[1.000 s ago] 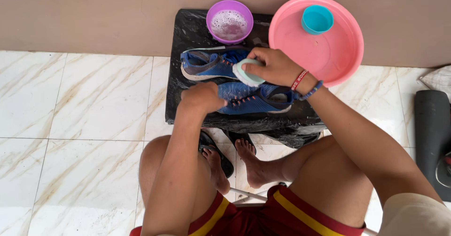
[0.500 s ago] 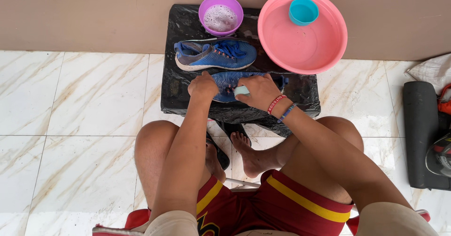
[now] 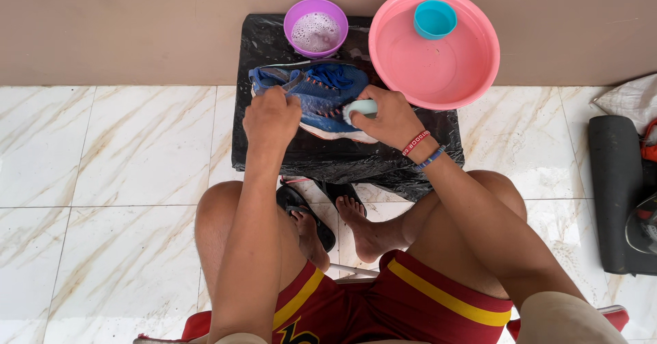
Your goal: The person scrubs a blue sneaker with a brush dipped in soapy water. They clean the upper, laces, and sole of the shoe, repeatedly dipping the brush into a purple bowl of soapy water and rinsing it in a pink basin.
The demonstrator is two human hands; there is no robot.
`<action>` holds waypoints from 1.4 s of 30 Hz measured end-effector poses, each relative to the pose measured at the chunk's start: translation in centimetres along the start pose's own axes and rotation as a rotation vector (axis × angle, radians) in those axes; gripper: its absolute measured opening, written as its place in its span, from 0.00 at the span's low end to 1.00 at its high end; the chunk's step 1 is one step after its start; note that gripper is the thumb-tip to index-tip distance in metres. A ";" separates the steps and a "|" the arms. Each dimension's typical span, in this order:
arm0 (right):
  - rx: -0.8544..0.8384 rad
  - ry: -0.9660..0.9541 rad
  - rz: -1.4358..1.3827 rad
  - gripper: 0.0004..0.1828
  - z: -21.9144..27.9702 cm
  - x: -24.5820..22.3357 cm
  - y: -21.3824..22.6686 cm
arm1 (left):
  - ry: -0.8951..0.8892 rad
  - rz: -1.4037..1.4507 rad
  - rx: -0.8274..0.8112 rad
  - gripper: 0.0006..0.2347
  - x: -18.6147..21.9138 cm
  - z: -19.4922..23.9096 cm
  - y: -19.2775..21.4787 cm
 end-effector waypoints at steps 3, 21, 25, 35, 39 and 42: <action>-0.045 0.031 -0.167 0.12 0.2 -2.4 -1.3 | -0.012 0.008 0.086 0.13 0.8 1.7 1.5; -0.060 -0.047 0.035 0.14 -1.0 0.9 -2.0 | -0.072 0.015 0.041 0.14 0.9 1.1 0.3; -0.107 -0.009 -0.168 0.10 -0.4 -2.6 -1.8 | -0.149 -0.008 0.113 0.14 1.8 2.0 0.4; -0.189 0.007 -0.148 0.15 -1.4 0.2 -3.6 | -0.192 -0.023 0.120 0.11 1.8 1.7 -0.3; -0.209 0.109 -0.452 0.06 -1.2 -3.3 -3.1 | -0.174 -0.052 0.154 0.11 1.8 1.2 -0.5; -0.299 0.153 -0.517 0.06 -1.2 -3.8 -3.7 | -0.171 -0.035 0.136 0.11 1.8 1.5 -0.3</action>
Point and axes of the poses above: each hand's wrist, its own z-axis away from the middle knuckle, its own y-axis out of the back of the hand, x = y × z, the point moved 10 cm from there along -z, towards the middle knuckle, and after that the axes turned 11 degrees about -x, right-handed, at the moved point
